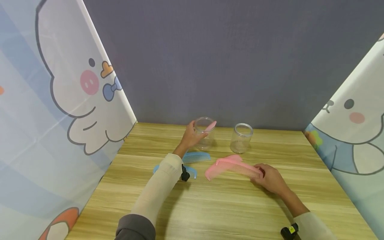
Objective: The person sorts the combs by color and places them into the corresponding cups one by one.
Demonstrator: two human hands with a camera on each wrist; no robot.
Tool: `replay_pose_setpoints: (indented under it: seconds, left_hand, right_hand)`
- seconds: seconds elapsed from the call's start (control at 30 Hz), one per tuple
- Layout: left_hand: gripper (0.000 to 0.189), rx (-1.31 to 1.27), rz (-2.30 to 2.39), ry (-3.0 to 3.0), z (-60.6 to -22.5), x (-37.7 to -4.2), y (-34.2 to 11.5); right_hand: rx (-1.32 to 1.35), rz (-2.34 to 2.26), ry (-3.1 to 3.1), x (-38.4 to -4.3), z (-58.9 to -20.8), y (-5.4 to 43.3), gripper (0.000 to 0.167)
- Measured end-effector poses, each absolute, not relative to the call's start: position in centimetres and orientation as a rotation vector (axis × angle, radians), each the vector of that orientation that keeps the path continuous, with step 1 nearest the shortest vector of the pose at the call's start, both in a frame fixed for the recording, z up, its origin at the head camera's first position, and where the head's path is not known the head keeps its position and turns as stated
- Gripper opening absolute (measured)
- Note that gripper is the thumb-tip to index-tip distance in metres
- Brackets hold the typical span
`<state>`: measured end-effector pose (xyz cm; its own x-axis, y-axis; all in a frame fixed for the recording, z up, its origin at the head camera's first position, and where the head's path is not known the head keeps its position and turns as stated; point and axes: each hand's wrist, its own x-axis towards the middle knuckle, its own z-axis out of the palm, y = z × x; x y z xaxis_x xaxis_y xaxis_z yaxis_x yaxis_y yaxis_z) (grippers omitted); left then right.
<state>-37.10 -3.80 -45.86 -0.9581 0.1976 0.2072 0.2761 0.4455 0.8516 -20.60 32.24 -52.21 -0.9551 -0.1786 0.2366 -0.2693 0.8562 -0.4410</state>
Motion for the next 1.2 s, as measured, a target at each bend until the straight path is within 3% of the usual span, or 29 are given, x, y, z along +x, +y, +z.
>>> replay_pose_setpoints:
  seconds: [1.2]
  left_hand:
    - [0.096, -0.453, -1.595, -2.578, -46.0, -37.2, -3.7]
  right_hand:
    - [0.29, 0.937, -2.71, -21.7, -49.8, 33.0, 0.051]
